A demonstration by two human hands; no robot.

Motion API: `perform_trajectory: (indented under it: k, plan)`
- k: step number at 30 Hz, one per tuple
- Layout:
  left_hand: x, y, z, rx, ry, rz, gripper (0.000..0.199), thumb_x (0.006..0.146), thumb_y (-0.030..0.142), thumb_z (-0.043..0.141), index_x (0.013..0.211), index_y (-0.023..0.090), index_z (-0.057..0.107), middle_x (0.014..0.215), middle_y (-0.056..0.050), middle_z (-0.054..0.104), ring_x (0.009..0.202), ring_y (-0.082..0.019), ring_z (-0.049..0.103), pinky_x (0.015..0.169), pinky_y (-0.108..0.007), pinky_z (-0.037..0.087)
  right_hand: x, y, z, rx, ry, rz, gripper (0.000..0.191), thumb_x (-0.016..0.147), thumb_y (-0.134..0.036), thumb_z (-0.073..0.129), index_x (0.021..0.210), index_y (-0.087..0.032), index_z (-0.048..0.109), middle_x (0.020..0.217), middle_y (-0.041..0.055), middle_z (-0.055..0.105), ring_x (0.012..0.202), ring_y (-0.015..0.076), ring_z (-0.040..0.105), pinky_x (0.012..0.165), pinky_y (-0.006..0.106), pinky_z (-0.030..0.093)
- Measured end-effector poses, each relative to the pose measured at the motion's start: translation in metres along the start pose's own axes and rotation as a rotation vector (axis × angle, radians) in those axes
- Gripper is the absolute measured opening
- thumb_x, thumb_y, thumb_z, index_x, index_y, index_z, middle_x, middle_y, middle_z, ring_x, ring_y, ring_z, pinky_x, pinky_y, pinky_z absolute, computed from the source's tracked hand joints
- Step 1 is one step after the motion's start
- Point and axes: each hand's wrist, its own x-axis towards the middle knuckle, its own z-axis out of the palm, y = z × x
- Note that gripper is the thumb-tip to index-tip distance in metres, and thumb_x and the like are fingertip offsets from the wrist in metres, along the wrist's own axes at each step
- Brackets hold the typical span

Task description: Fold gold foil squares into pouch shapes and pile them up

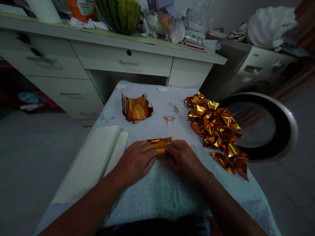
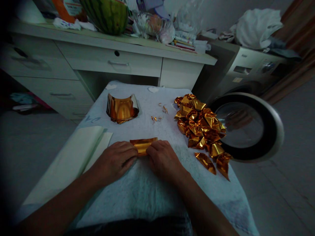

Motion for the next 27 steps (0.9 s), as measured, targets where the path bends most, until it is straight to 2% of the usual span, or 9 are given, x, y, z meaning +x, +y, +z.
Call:
perform_trajectory:
  k: [4,10,18,27]
  plan:
    - [-0.002,0.004,0.0,0.01,0.022,0.0,0.021,0.094,0.018,0.045,0.086,0.019,0.064,0.083,-0.004,0.064,0.082,-0.02,0.057,0.075,-0.035,0.048,-0.006,0.003,0.002,0.026,0.01,0.034,0.012,0.089,-0.011,0.055,0.088,-0.018,0.065,0.089,0.0066,0.063,0.087,0.021,0.053,0.082,0.035,0.04]
    - [0.001,0.005,-0.003,0.025,-0.019,-0.114,0.017,0.091,0.02,0.05,0.08,0.019,0.062,0.082,-0.005,0.064,0.081,-0.022,0.056,0.07,-0.035,0.046,-0.006,0.013,0.005,0.183,0.058,0.092,0.009,0.088,-0.013,0.06,0.089,-0.018,0.067,0.088,0.005,0.062,0.086,0.0198,0.052,0.08,0.035,0.039]
    - [0.005,0.006,-0.006,-0.051,-0.082,-0.222,0.017,0.09,0.019,0.048,0.078,0.019,0.06,0.084,-0.007,0.063,0.082,-0.023,0.056,0.072,-0.036,0.043,-0.003,0.018,0.003,0.273,0.069,0.239,0.011,0.09,-0.017,0.058,0.083,-0.019,0.066,0.083,0.0032,0.06,0.084,0.019,0.049,0.077,0.034,0.036]
    - [0.002,0.005,-0.008,-0.107,-0.103,-0.279,0.024,0.096,0.025,0.041,0.083,0.019,0.061,0.084,-0.005,0.061,0.085,-0.024,0.056,0.078,-0.039,0.041,0.0,0.017,0.004,0.213,0.078,0.375,0.005,0.084,-0.02,0.065,0.08,-0.019,0.066,0.086,0.0051,0.058,0.089,0.0223,0.047,0.079,0.036,0.035]
